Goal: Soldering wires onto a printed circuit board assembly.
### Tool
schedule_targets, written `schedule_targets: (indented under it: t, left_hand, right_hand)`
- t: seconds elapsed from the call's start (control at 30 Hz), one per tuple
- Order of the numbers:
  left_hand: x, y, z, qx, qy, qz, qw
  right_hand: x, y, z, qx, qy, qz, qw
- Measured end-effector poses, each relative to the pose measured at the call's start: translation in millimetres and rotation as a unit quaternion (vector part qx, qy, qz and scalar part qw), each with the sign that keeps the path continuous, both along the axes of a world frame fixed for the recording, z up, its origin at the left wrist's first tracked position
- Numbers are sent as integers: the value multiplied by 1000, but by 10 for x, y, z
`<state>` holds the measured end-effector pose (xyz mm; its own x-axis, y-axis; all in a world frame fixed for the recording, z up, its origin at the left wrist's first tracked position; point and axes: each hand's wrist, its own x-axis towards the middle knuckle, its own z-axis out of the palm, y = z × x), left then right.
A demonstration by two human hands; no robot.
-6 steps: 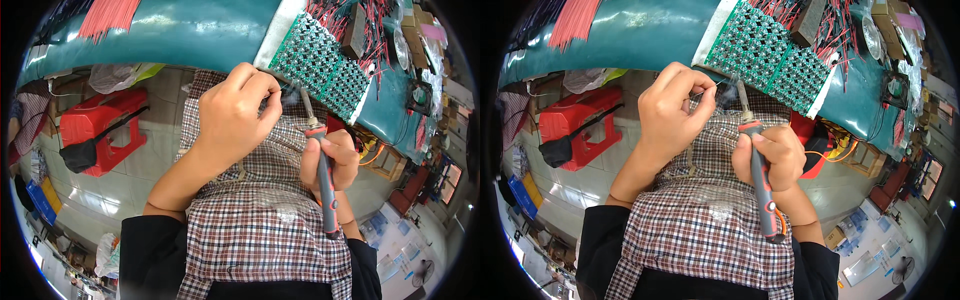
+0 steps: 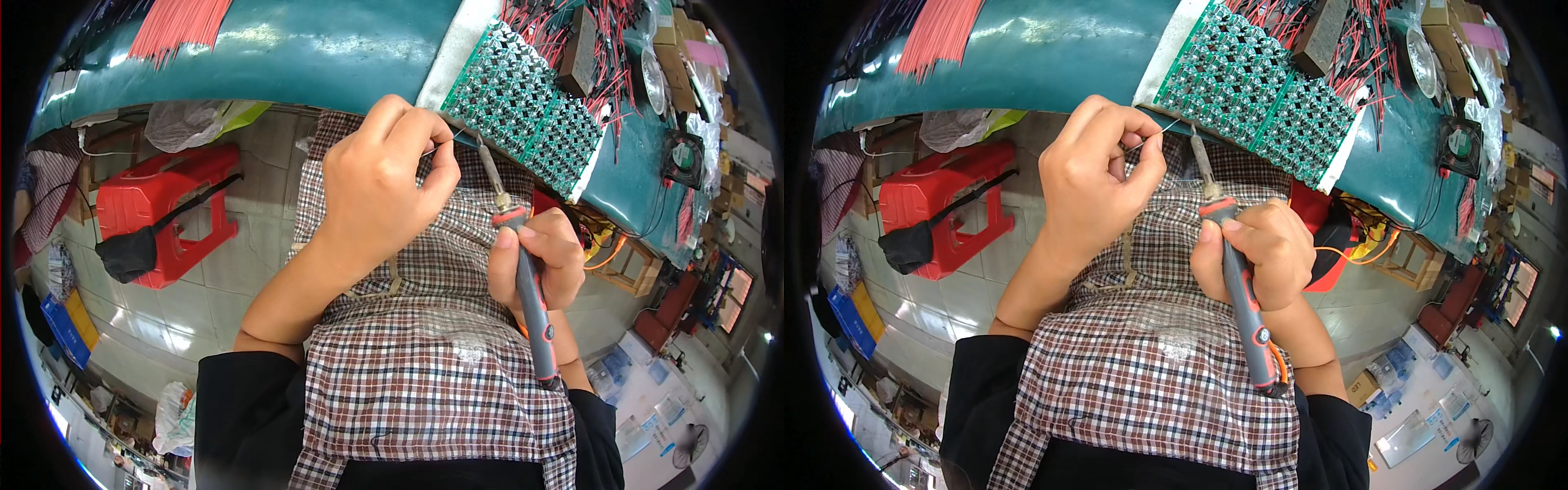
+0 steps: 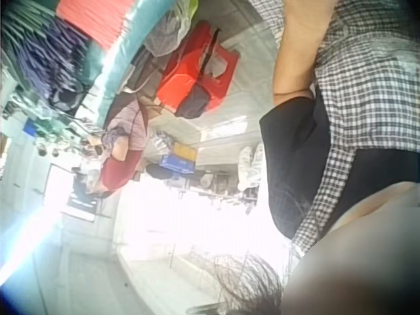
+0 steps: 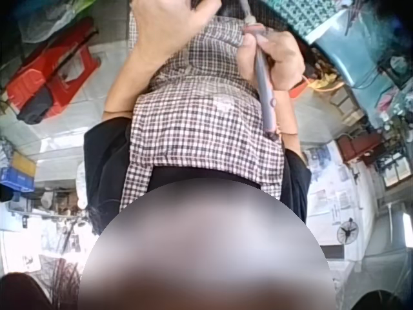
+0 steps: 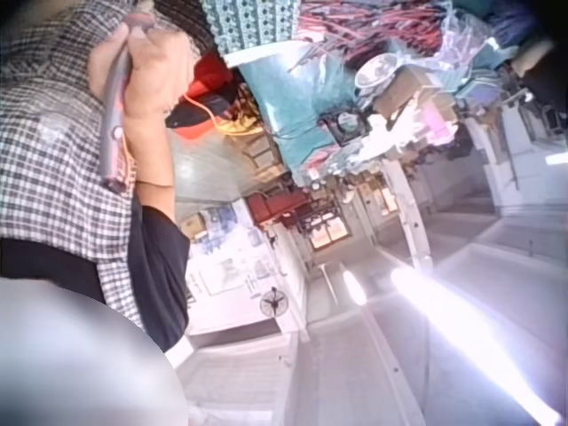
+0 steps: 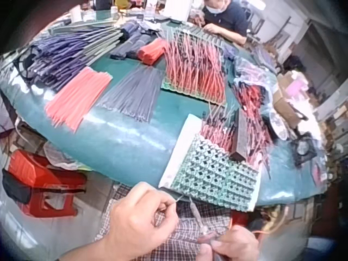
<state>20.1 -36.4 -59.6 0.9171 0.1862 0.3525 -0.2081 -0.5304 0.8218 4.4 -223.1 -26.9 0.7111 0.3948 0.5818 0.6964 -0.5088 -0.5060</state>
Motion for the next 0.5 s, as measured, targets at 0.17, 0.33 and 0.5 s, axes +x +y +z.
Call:
schedule_targets:
  t: [0.17,0.33,0.5]
  left_hand:
    - [47,-7,-45,-10,-12,10,1000]
    - [60,-17,-83,-8,-5,11,1000]
    - [67,-30,-65,2,6,15,1000]
  right_hand:
    - [77,94,-50,4,-9,-14,1000]
    - [100,109,-83,9,-6,-7,1000]
    - [98,117,-81,-7,-20,-20,1000]
